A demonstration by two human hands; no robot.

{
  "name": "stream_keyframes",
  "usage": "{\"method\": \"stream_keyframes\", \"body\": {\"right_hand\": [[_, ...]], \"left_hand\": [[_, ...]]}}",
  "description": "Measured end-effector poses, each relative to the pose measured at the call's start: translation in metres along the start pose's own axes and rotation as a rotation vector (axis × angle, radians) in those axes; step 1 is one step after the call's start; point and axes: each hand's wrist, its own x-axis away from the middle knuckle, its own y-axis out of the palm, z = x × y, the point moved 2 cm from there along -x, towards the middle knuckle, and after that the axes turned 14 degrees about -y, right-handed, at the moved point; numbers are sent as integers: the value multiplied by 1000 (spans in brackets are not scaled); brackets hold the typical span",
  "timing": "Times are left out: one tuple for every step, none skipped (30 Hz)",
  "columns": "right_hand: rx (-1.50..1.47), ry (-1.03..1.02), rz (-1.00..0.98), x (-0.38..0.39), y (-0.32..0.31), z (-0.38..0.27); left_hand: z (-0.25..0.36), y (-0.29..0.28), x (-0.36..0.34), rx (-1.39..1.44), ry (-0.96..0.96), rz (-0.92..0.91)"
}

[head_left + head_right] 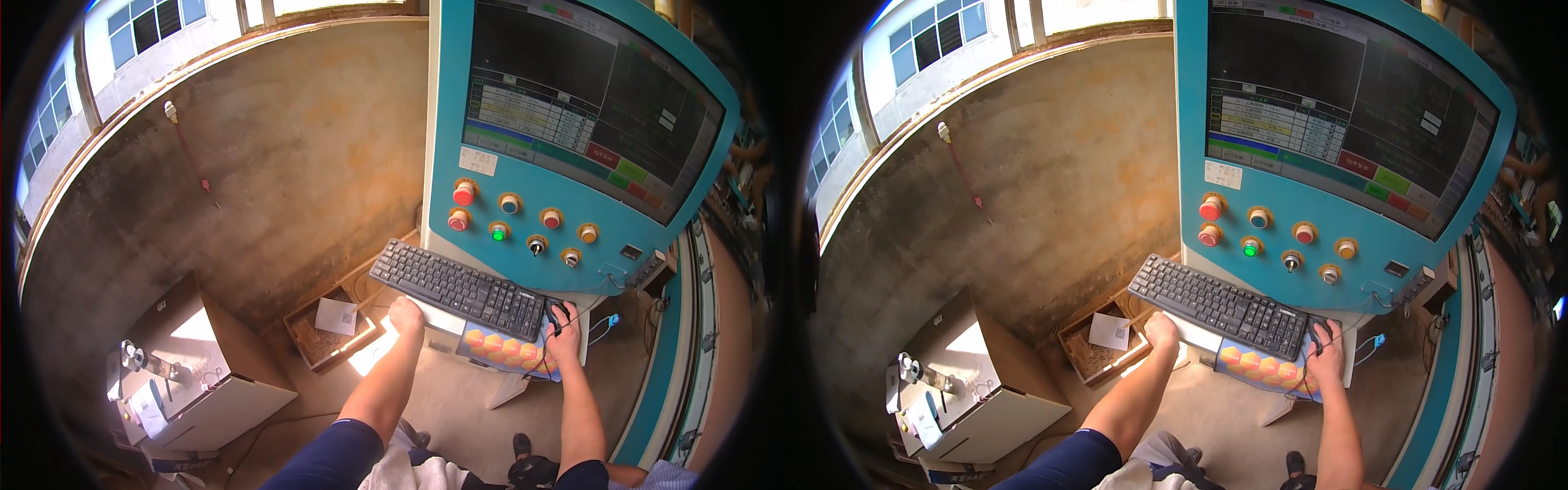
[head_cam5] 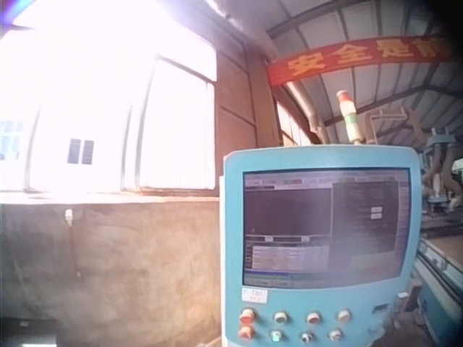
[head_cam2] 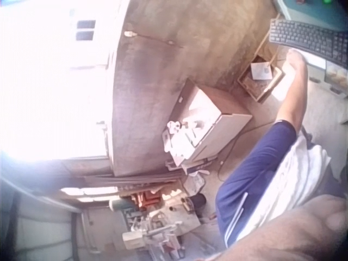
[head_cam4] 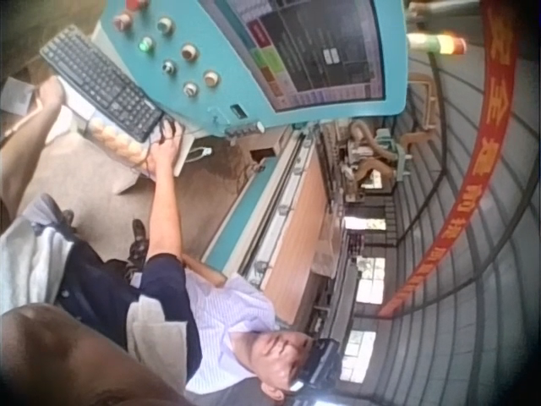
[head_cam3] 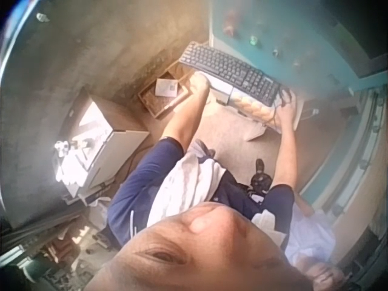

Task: The person operates a control panel by using a computer mouse to navigate a digital interface on a monitor. The person selects various items on the screen and interacts with the control panel's buttons and a keyboard.

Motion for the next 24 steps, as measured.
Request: {"method": "stream_keyframes", "body": {"right_hand": [[5,1,0,0,0,0],[11,2,0,1,-1,-1],[1,5,4,1,-1,-1],[-4,-13,3,1,3,-2],[6,-25,7,4,6,1],[16,-37,10,4,8,4],[-14,-7,6,2,6,-1],[-14,-6,7,3,5,-1],[-7,-6,11,3,5,1],[1,-7,14,3,4,1],[-1,-6,14,3,4,1],[3,-12,20,2,3,1],[6,-19,25,1,3,1],[3,-17,24,1,2,0],[-6,-16,25,1,1,-2],[-14,-13,29,0,1,-4],[-14,-24,29,-2,1,-5],[-17,-21,31,-1,1,-4],[-21,-13,26,1,1,-1],[-24,-6,22,3,0,1],[7,-18,18,1,2,1],[8,-16,16,1,3,1],[-7,-10,17,1,3,1],[-22,-4,17,1,3,1]], "left_hand": [[0,1,-1,10,2,2],[-2,1,-2,17,5,4],[-4,1,-3,36,-4,1],[-6,0,-5,57,-13,2],[-11,2,-6,273,-135,-34],[-13,8,-11,309,-164,-68],[-9,3,-7,310,-180,-60],[-5,-3,-3,309,-195,-52],[-5,-4,-2,308,-195,-51],[-2,-6,-1,178,-107,-38],[-1,-6,0,46,-19,-25],[-2,-5,0,44,-19,-23],[-2,-4,-1,43,15,4],[-3,-3,-1,42,49,31],[-4,0,-2,38,48,33],[-4,1,-5,17,53,44],[-4,2,-7,-3,58,55],[-5,3,-7,-7,60,57],[-5,4,-5,-17,66,57],[-5,4,-3,-26,71,56],[-5,3,-3,-29,72,54],[-4,1,-4,-35,71,67],[-3,0,-4,-40,69,79],[-3,1,-4,-41,69,77]]}}
